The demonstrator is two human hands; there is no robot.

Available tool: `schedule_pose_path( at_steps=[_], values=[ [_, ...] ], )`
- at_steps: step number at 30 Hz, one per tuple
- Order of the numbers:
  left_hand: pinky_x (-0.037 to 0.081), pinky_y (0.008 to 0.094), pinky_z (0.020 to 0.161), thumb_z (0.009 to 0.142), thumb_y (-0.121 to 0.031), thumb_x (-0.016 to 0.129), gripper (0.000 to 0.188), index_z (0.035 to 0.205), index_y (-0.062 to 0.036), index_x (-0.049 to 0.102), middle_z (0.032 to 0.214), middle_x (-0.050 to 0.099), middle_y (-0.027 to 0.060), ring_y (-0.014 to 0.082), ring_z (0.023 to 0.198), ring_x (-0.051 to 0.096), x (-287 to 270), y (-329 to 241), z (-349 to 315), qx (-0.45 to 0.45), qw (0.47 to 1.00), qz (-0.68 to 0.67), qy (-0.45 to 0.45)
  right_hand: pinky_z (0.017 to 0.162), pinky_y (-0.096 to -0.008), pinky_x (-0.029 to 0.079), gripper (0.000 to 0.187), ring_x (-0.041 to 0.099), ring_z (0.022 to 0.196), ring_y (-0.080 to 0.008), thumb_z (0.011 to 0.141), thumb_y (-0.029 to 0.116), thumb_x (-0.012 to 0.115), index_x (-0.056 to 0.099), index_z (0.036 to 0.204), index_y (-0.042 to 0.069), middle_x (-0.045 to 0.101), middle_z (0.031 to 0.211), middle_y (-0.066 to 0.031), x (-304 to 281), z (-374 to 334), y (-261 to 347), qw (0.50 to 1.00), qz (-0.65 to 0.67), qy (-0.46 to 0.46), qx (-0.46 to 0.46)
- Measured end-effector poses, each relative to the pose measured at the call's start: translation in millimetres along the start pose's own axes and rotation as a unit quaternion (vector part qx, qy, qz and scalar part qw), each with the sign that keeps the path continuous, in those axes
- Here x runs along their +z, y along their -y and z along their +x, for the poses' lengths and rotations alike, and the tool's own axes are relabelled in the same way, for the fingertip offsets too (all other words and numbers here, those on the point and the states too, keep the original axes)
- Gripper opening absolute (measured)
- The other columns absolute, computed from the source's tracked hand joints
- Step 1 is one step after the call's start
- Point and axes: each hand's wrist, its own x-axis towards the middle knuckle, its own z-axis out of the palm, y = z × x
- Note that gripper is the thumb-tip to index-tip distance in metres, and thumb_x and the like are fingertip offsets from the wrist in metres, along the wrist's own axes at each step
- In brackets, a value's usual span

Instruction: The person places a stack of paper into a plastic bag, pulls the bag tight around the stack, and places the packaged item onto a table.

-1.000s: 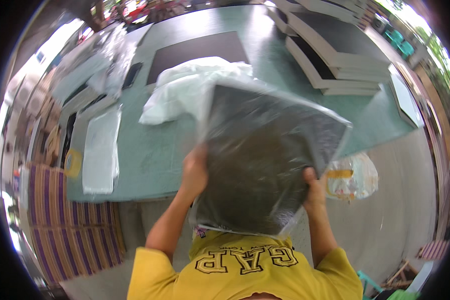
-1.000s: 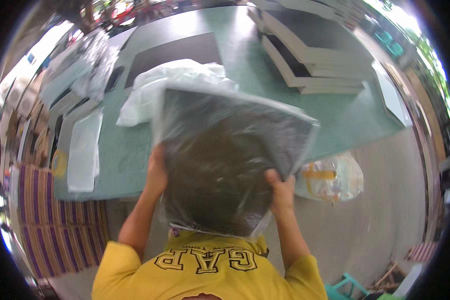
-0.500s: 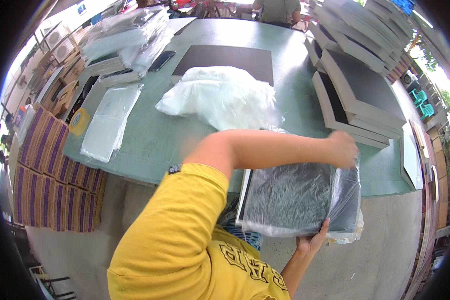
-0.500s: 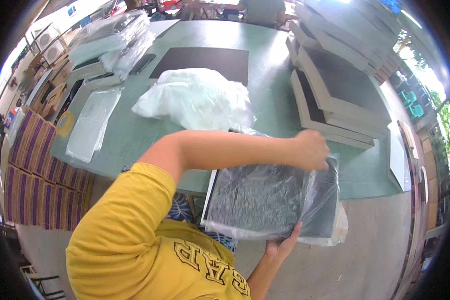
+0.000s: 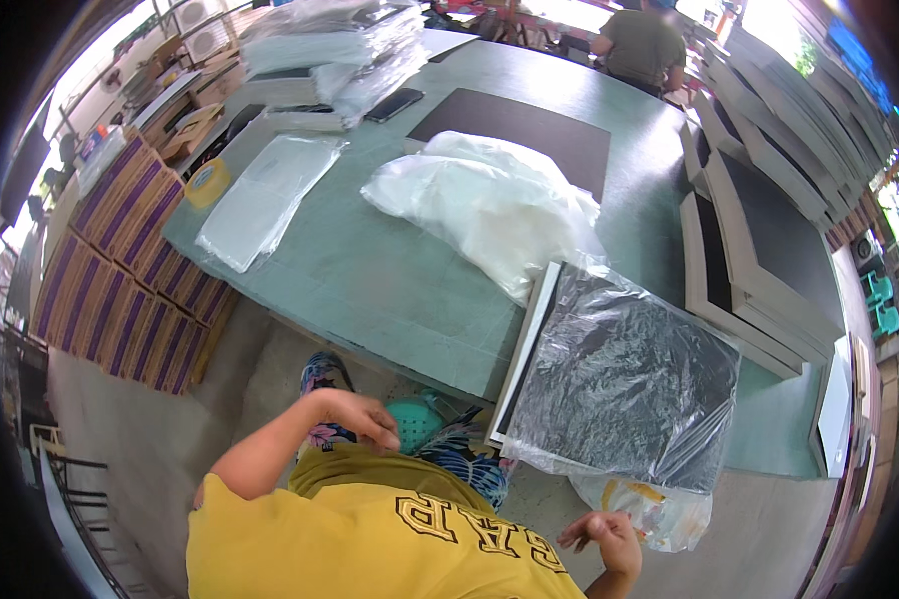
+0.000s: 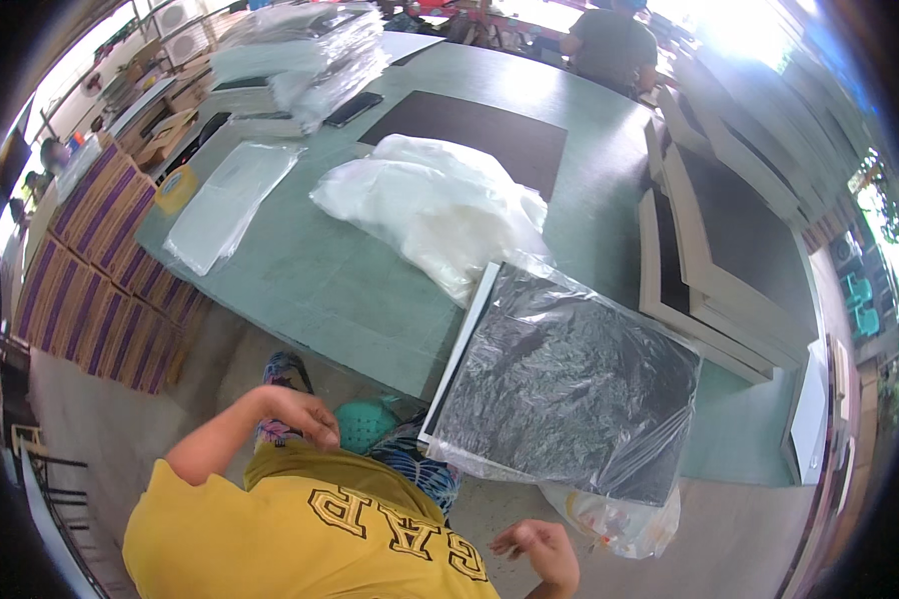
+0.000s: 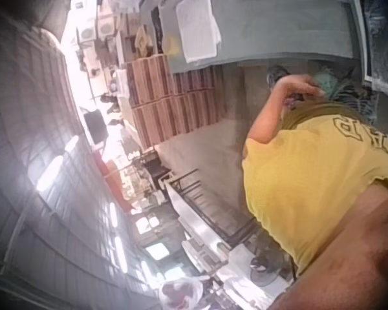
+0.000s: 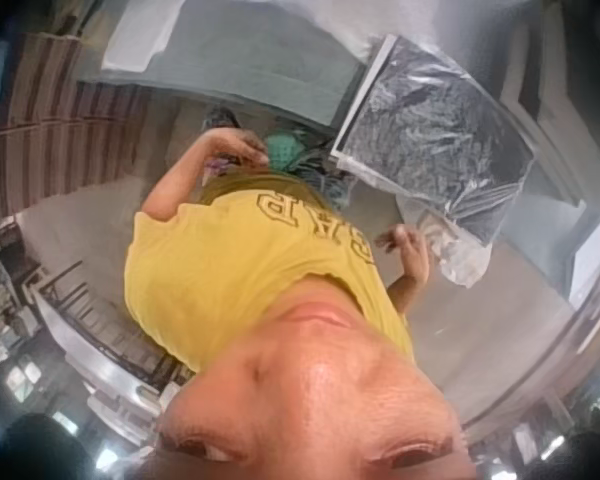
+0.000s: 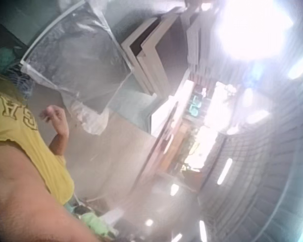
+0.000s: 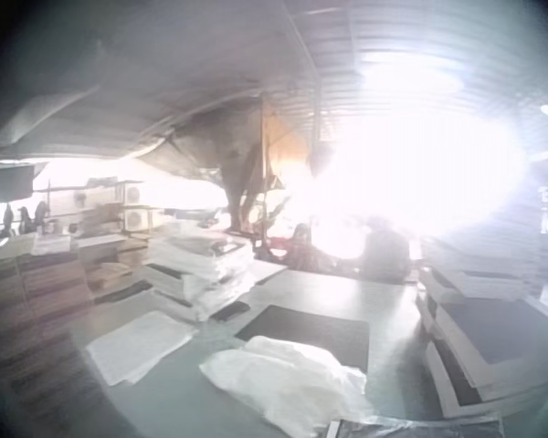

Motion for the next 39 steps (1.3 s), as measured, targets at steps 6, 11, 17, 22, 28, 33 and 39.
schedule_pose_path(
  at_steps=[6, 11, 17, 22, 28, 33, 39],
  values=[
    [0.038, 0.0392, 0.087, 0.063, -0.052, 0.065, 0.076, 0.116, -0.0018, 0.046, 0.116, 0.046, 0.0198, 0.0308, 0.107, 0.044, 32.8, 233.1, 96.2, -0.251, 0.9, 0.074, -0.349, 0.073, -0.029, 0.043, 0.023, 0.057, 0.082, -0.0181, 0.081, 0.02, 0.056, 0.059, 0.088, -0.002, 0.061, 0.088, -0.0095, 132.4, 98.2, 75.8, 0.968, -0.022, 0.114, -0.223],
    [0.034, 0.0377, 0.093, 0.055, -0.055, 0.07, 0.095, 0.124, 0.0006, 0.035, 0.128, 0.033, 0.0233, 0.0329, 0.117, 0.034, 59.9, 267.8, 115.9, -0.157, 0.873, -0.029, -0.461, 0.076, -0.0375, 0.041, 0.02, 0.053, 0.086, -0.0313, 0.074, 0.018, 0.063, 0.058, 0.083, 0.002, 0.058, 0.087, -0.0145, 193.6, 215.8, 74.9, 0.825, -0.316, -0.156, -0.443],
    [0.036, 0.0376, 0.092, 0.05, -0.058, 0.071, 0.095, 0.118, 0.0017, 0.042, 0.116, 0.048, 0.0198, 0.0317, 0.109, 0.045, 70.2, 273.3, 88.1, -0.054, 0.89, -0.149, -0.428, 0.092, -0.0446, 0.026, 0.038, 0.04, 0.107, -0.0328, 0.081, 0.03, 0.05, 0.048, 0.107, 0.003, 0.045, 0.115, -0.0174, 207.0, 297.5, 76.1, 0.696, -0.521, -0.339, -0.36],
    [0.037, 0.0348, 0.091, 0.047, -0.055, 0.075, 0.099, 0.119, 0.004, 0.041, 0.116, 0.049, 0.0188, 0.0304, 0.109, 0.046, 56.4, 280.8, 76.7, -0.083, 0.93, -0.2, -0.298, 0.093, -0.0443, 0.026, 0.039, 0.039, 0.11, -0.0338, 0.083, 0.03, 0.046, 0.045, 0.112, 0.004, 0.042, 0.119, -0.0171, 195.9, 310.0, 67.5, 0.689, -0.528, -0.379, -0.32],
    [0.038, 0.0352, 0.091, 0.046, -0.053, 0.076, 0.105, 0.122, 0.0063, 0.035, 0.12, 0.045, 0.0198, 0.0302, 0.111, 0.044, 102.5, 354.8, 71.2, -0.036, 0.894, -0.263, -0.36, 0.095, -0.0444, 0.024, 0.04, 0.036, 0.112, -0.0343, 0.082, 0.028, 0.047, 0.044, 0.113, 0.002, 0.04, 0.119, -0.0198, 197.7, 312.7, 66.2, 0.693, -0.524, -0.38, -0.317],
    [0.037, 0.0362, 0.091, 0.047, -0.058, 0.073, 0.107, 0.124, 0.0037, 0.033, 0.124, 0.041, 0.0204, 0.0303, 0.111, 0.044, 102.3, 356.7, 71.4, -0.114, 0.892, -0.23, -0.372, 0.095, -0.0443, 0.025, 0.039, 0.038, 0.111, -0.0327, 0.082, 0.027, 0.048, 0.046, 0.111, 0.001, 0.042, 0.118, -0.0192, 205.0, 313.1, 70.7, 0.704, -0.509, -0.377, -0.321],
    [0.043, 0.0371, 0.081, 0.056, -0.049, 0.071, 0.083, 0.119, -0.0013, 0.043, 0.115, 0.047, 0.0226, 0.0331, 0.102, 0.049, 93.1, 278.1, 42.1, -0.19, 0.842, 0.149, -0.483, 0.088, -0.0355, 0.035, 0.028, 0.048, 0.103, -0.0276, 0.079, 0.021, 0.055, 0.056, 0.099, 0.001, 0.054, 0.105, -0.0156, 176.8, 256.8, 75.2, 0.894, -0.235, -0.189, -0.33]
  ],
)
